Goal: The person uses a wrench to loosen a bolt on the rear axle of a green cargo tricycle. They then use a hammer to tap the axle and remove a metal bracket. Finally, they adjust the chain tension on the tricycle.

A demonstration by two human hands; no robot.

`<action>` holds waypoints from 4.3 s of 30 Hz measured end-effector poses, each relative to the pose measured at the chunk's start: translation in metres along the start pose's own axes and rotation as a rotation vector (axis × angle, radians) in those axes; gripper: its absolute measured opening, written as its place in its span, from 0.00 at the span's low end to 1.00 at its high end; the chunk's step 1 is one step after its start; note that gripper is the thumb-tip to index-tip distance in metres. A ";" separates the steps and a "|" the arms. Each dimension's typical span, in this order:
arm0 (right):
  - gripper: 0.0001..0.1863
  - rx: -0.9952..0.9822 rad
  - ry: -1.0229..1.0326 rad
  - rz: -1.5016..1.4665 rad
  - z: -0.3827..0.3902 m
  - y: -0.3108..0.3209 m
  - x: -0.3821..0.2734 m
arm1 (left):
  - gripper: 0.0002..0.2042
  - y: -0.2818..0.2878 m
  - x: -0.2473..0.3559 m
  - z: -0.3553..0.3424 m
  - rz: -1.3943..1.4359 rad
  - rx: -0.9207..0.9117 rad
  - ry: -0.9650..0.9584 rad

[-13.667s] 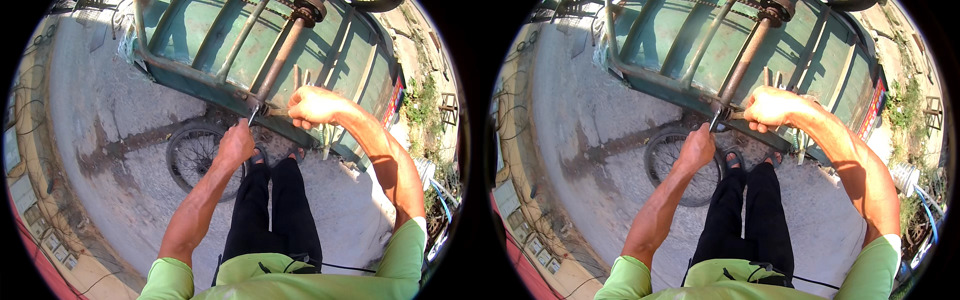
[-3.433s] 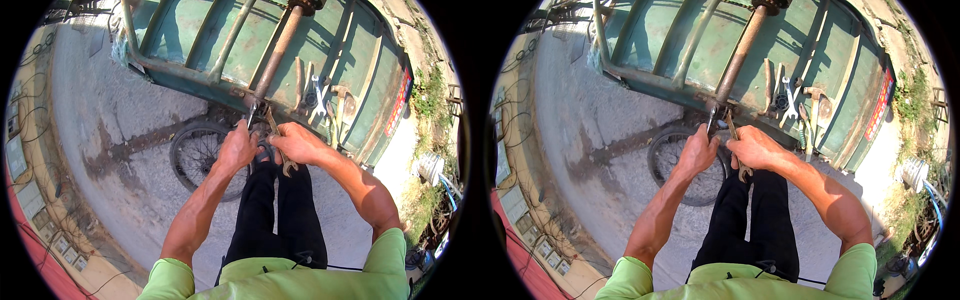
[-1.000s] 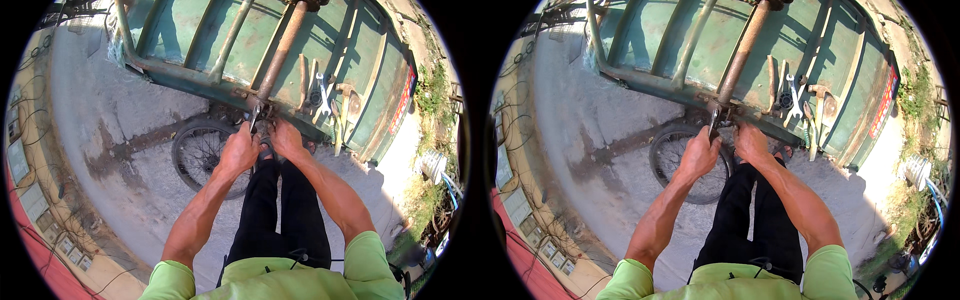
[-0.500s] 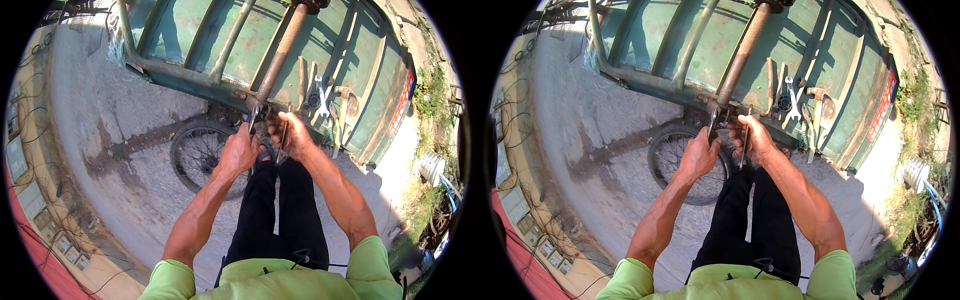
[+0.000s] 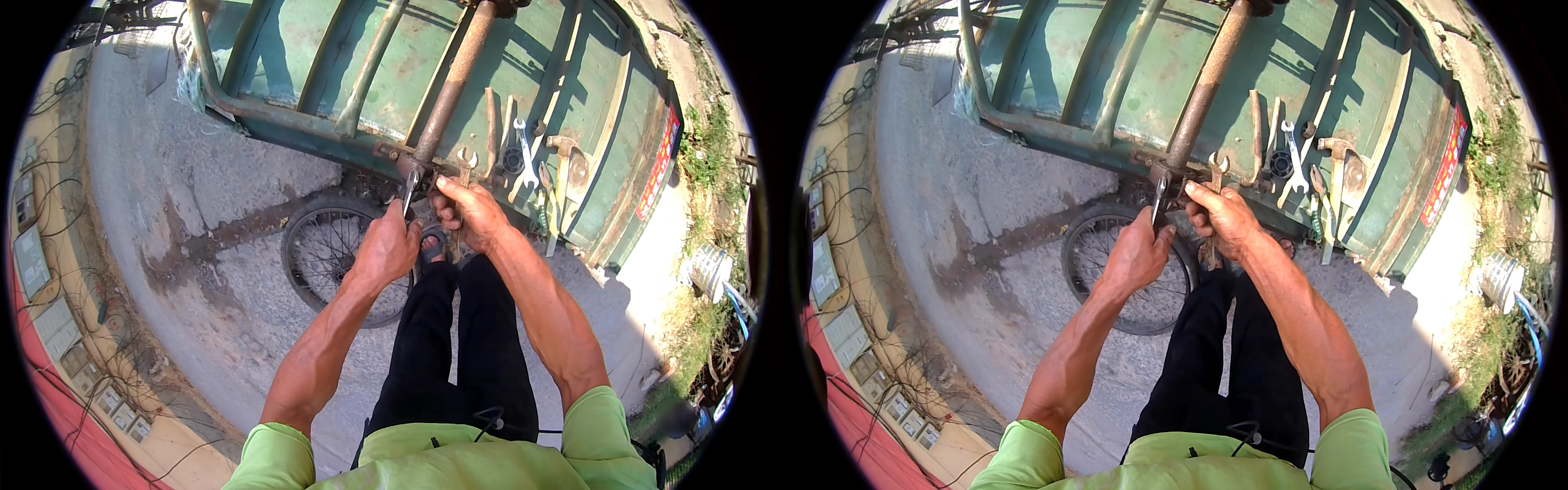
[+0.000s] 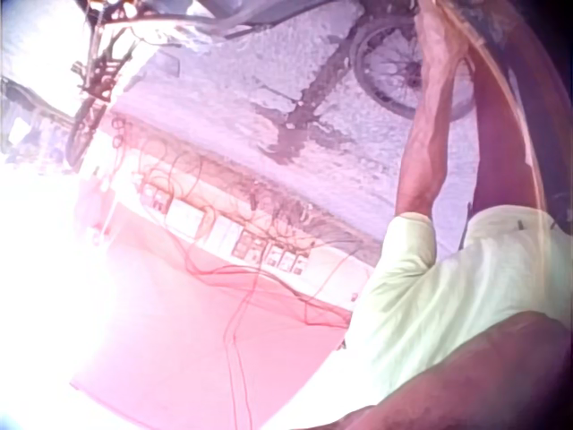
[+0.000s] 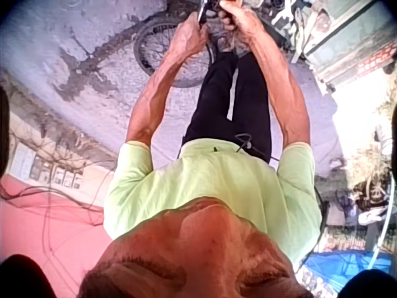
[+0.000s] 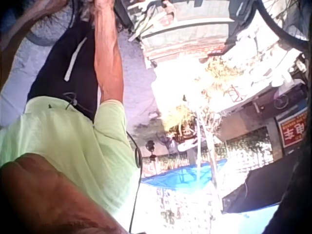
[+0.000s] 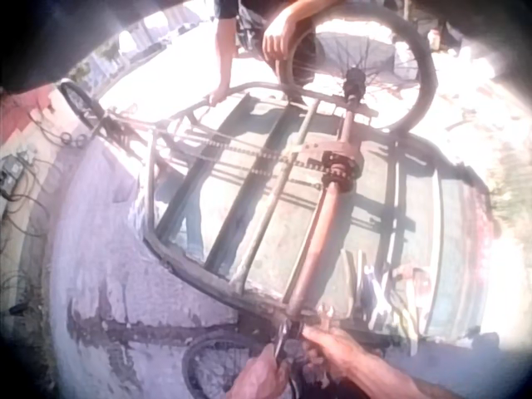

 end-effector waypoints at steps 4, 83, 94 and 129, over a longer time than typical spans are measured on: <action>0.15 0.032 0.162 0.108 0.005 0.000 -0.013 | 0.13 -0.004 0.001 0.000 0.073 -0.024 0.009; 0.11 -0.097 -0.230 -0.052 -0.001 0.000 0.003 | 0.16 0.001 0.008 0.008 0.127 -0.069 0.060; 0.19 -0.052 -0.244 -0.015 0.005 -0.009 0.003 | 0.15 -0.004 -0.007 0.001 0.040 -0.006 0.003; 0.15 -0.035 0.064 0.049 -0.007 0.001 0.002 | 0.10 -0.010 -0.010 -0.004 0.114 -0.008 -0.027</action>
Point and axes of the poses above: each hand's wrist, its own z-axis away from the middle knuckle, its own y-axis out of the back of the hand, x = y × z, the point moved 10 cm from there along -z, towards the middle knuckle, and after that the axes turned 4 degrees about x, right-handed, at the moved point
